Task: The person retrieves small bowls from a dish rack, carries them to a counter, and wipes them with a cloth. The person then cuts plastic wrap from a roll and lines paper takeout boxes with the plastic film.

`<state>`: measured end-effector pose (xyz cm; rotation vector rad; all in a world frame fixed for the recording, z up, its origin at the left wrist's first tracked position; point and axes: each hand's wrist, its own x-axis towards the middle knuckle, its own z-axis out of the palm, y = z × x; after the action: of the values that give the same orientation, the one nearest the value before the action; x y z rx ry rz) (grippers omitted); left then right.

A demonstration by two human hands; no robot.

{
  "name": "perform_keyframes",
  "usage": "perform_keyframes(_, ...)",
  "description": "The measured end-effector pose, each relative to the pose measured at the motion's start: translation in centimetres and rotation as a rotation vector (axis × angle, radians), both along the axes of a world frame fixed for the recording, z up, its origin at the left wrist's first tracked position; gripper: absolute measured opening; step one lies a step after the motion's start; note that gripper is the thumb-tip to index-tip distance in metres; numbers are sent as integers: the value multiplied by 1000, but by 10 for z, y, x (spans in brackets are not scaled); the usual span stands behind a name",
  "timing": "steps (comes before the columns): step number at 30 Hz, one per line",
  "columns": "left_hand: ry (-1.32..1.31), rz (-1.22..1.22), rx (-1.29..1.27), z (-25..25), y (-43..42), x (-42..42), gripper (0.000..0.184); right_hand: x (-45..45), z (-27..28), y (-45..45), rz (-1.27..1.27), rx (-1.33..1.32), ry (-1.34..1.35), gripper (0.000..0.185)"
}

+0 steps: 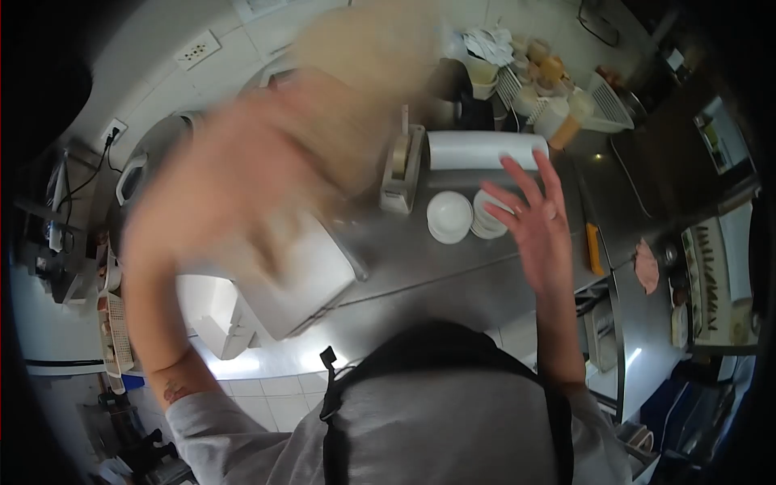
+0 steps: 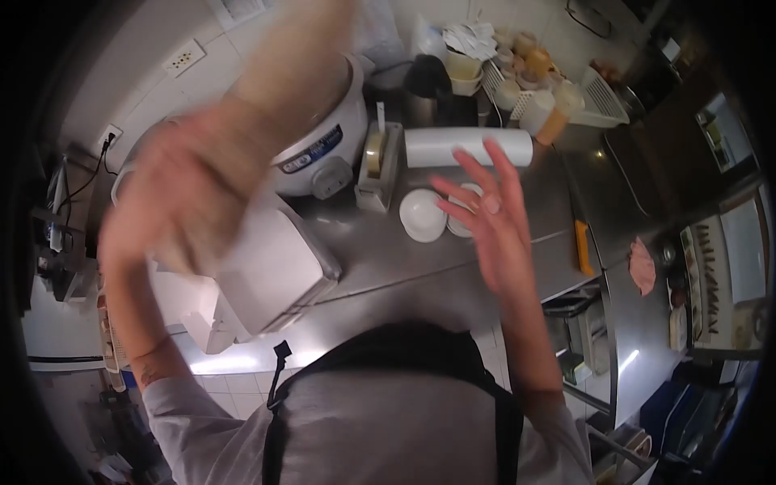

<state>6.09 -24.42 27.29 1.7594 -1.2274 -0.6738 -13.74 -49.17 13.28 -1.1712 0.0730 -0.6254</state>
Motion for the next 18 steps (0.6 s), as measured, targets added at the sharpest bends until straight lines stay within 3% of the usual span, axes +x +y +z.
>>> perform_keyframes(1,-7,-216,87,-12,-20,-47,45,1,9,8,70,-12,-17,41)
perform_keyframes(2,-287,-393,142,-25,-45,-81,45,3,17,12,136,-40,-27,44)
perform_keyframes(4,-559,-701,207,-67,-62,-118,51,0,24,14,217,-157,13,48)
perform_keyframes(8,-446,-627,52,-117,-77,-119,51,-35,26,-11,228,-539,183,57)
perform_keyframes(9,-294,-592,226,-112,-82,-116,50,-45,26,-23,189,-638,242,59)
perform_keyframes(14,-450,-354,420,-182,-83,-139,52,-65,10,-80,-204,-1197,839,71)
perform_keyframes(15,-465,-330,422,-201,-85,-149,52,-52,-10,-84,-178,-1276,937,74)
perform_keyframes(17,-181,-252,336,-256,-96,-172,50,-13,-93,-87,-28,-1340,919,86)
perform_keyframes(18,-44,-222,293,-275,-101,-177,49,-2,-135,-77,-171,-1430,788,80)
